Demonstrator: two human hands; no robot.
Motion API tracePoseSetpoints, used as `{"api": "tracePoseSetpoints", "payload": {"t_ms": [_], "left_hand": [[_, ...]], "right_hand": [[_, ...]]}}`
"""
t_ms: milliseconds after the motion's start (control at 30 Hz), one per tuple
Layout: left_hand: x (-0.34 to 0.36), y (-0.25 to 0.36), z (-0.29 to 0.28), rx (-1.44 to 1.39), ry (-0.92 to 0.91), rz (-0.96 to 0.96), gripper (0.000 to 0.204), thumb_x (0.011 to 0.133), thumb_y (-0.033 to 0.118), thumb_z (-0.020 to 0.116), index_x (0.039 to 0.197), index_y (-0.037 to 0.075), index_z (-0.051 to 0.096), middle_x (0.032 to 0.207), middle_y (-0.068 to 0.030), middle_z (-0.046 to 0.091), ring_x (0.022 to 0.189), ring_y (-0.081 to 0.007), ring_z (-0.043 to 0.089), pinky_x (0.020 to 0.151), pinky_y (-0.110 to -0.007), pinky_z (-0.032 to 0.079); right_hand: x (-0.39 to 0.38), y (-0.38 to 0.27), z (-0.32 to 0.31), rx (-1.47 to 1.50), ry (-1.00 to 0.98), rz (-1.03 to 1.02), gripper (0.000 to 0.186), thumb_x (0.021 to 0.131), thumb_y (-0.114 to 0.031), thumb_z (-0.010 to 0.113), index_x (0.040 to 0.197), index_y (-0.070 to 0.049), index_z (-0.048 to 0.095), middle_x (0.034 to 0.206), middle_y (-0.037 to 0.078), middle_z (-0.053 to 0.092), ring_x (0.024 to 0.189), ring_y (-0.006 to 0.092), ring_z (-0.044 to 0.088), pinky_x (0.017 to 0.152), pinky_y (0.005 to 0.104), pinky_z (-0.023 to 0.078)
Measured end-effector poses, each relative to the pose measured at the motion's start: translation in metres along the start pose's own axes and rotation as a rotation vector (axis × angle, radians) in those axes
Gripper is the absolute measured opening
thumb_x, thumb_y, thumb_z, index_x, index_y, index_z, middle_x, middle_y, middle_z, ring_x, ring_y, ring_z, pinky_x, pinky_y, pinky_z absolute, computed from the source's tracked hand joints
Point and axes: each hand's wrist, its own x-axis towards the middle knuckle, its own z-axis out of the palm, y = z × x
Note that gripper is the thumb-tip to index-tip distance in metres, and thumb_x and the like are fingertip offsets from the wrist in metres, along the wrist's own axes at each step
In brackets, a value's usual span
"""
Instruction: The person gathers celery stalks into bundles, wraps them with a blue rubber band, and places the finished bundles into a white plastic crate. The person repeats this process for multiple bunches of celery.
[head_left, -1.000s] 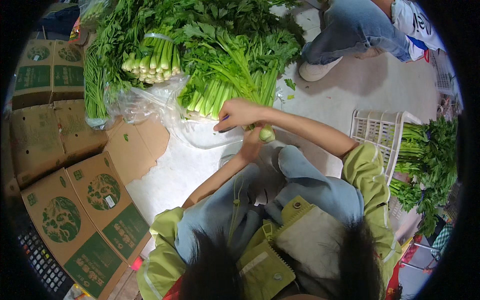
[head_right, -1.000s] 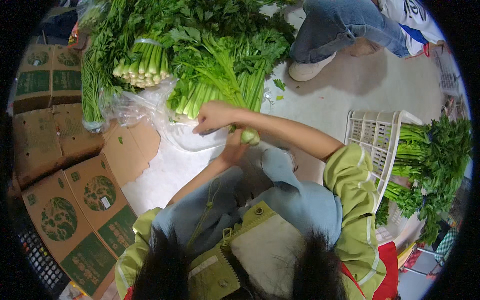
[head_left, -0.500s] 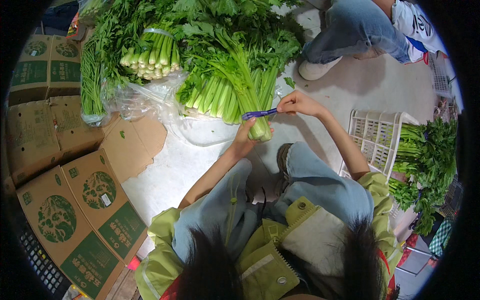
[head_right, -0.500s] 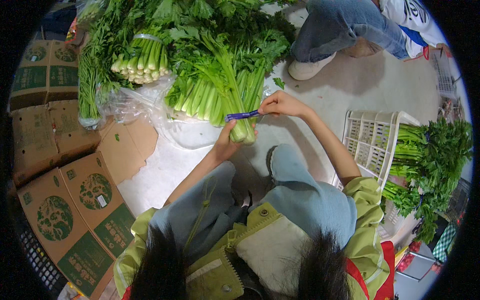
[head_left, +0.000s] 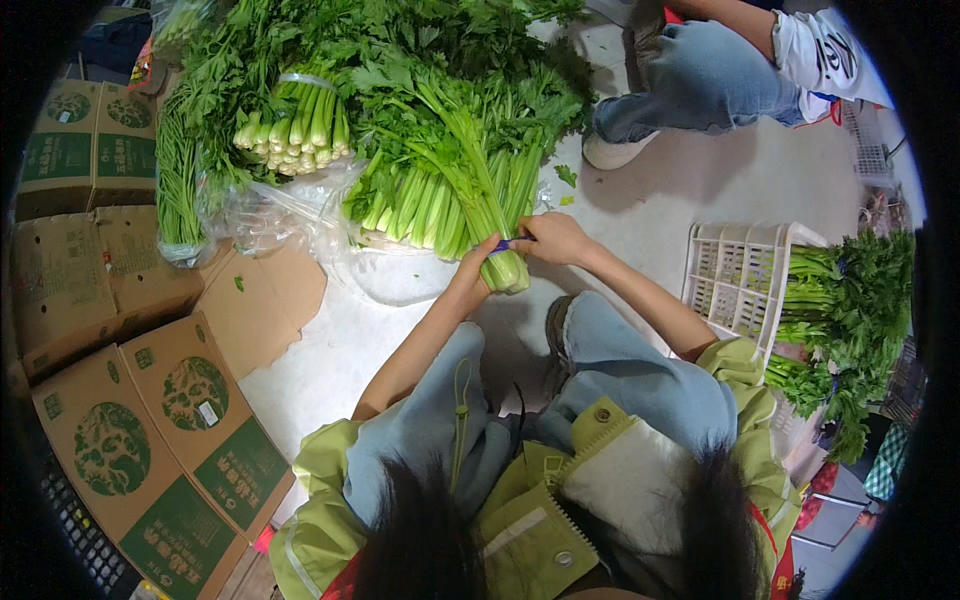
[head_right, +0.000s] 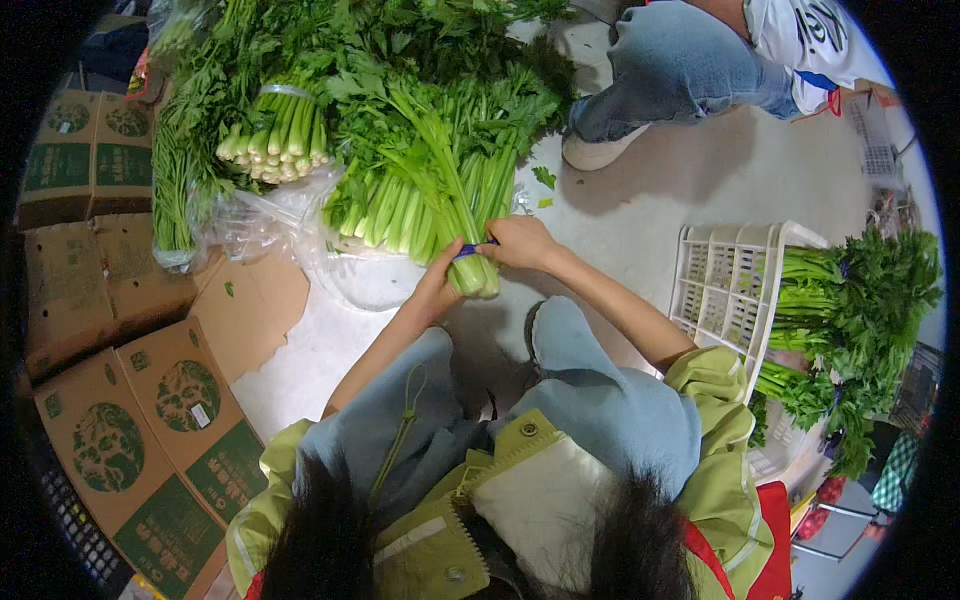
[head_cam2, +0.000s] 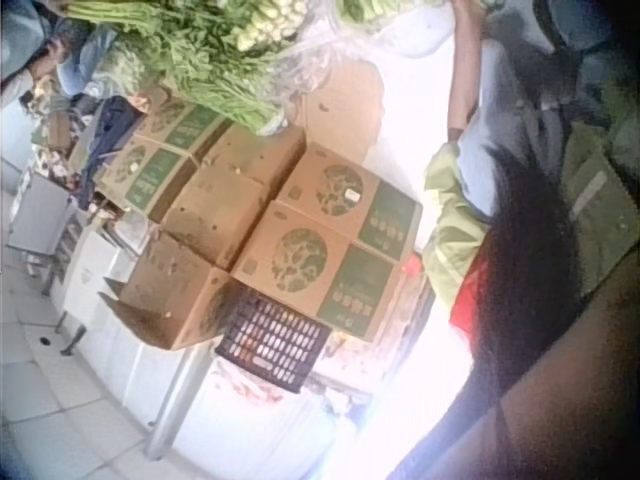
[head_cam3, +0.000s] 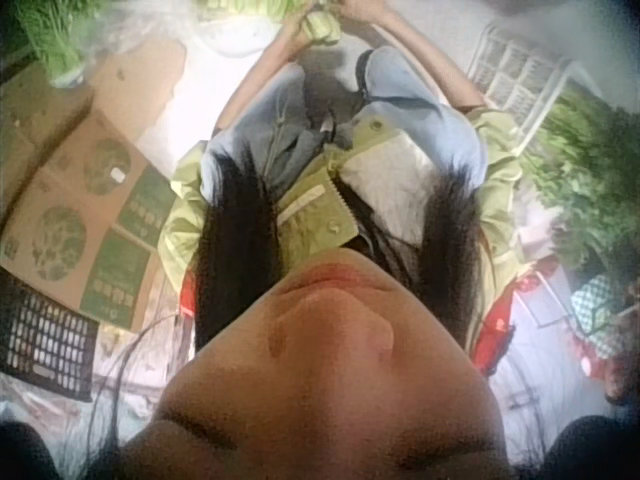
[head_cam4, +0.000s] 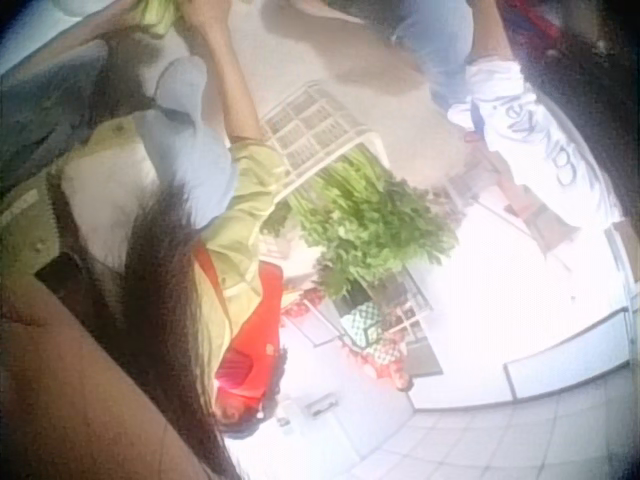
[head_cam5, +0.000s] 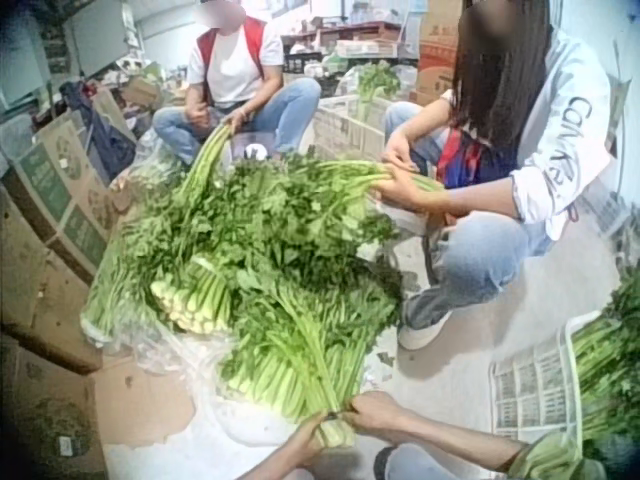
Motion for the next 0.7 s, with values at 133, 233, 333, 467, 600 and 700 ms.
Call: {"api": "tracePoseSetpoints", "payload": {"t_ms": [133, 233, 333, 467, 600, 700], "left_hand": [[0.005, -0.005, -0.008, 0.232, 0.131, 0.109, 0.039, 0.089, 0.024, 0.058, 0.118, -0.002, 0.052, 0.103, -0.0118, 0.063, 0.091, -0.0222, 0.064, 0.079, -0.036, 0.053], [-0.002, 0.0, -0.009, 0.206, 0.086, 0.002, 0.048, 0.091, 0.032, 0.049, 0.122, -0.004, 0.05, 0.112, -0.018, 0.061, 0.101, -0.0302, 0.062, 0.09, -0.041, 0.049], [-0.015, 0.006, -0.002, 0.139, 0.026, -0.023, 0.052, 0.089, 0.034, 0.049, 0.122, -0.007, 0.05, 0.112, -0.0177, 0.062, 0.098, -0.0294, 0.064, 0.086, -0.04, 0.051], [-0.026, 0.015, 0.014, 0.05, -0.15, 0.032, 0.066, 0.086, 0.045, 0.044, 0.125, -0.009, 0.047, 0.114, -0.0206, 0.061, 0.101, -0.034, 0.062, 0.091, -0.043, 0.049], [-0.035, 0.024, 0.019, 0.036, -0.152, -0.013, 0.076, 0.082, 0.054, 0.042, 0.126, -0.008, 0.048, 0.116, -0.0217, 0.06, 0.102, -0.0356, 0.061, 0.092, -0.044, 0.047], [-0.038, 0.027, 0.02, 0.021, -0.135, -0.022, 0.077, 0.082, 0.054, 0.043, 0.128, -0.008, 0.046, 0.118, -0.0221, 0.059, 0.102, -0.0363, 0.061, 0.092, -0.045, 0.047]], "right_hand": [[-0.002, 0.012, 0.011, 0.292, -0.009, 0.151, 0.047, 0.075, -0.052, 0.071, 0.074, -0.006, 0.062, 0.066, 0.012, 0.062, 0.065, 0.0272, 0.062, 0.06, 0.0397, 0.046], [0.001, 0.019, 0.01, 0.514, -0.098, 0.162, 0.047, 0.075, -0.053, 0.07, 0.072, -0.006, 0.065, 0.062, 0.011, 0.061, 0.061, 0.0217, 0.059, 0.057, 0.037, 0.045], [0.003, 0.021, 0.003, 0.436, -0.095, 0.069, 0.044, 0.077, -0.051, 0.07, 0.074, -0.008, 0.07, 0.061, 0.008, 0.061, 0.055, 0.0187, 0.054, 0.053, 0.0342, 0.042], [-0.001, 0.02, -0.009, 0.313, -0.214, 0.058, 0.03, 0.086, -0.036, 0.067, 0.082, -0.008, 0.073, 0.056, -0.002, 0.057, 0.05, 0.0064, 0.041, 0.048, 0.0268, 0.035], [-0.014, 0.021, -0.018, 0.96, -0.558, -0.044, 0.033, 0.095, -0.035, 0.057, 0.102, -0.006, 0.07, 0.055, -0.006, 0.046, 0.052, 0.0026, 0.034, 0.048, 0.0214, 0.027], [-0.011, 0.026, -0.021, 1.032, -0.501, 0.09, 0.037, 0.095, -0.038, 0.055, 0.106, -0.004, 0.069, 0.056, -0.008, 0.041, 0.052, 0.0035, 0.033, 0.048, 0.0219, 0.026]]}}
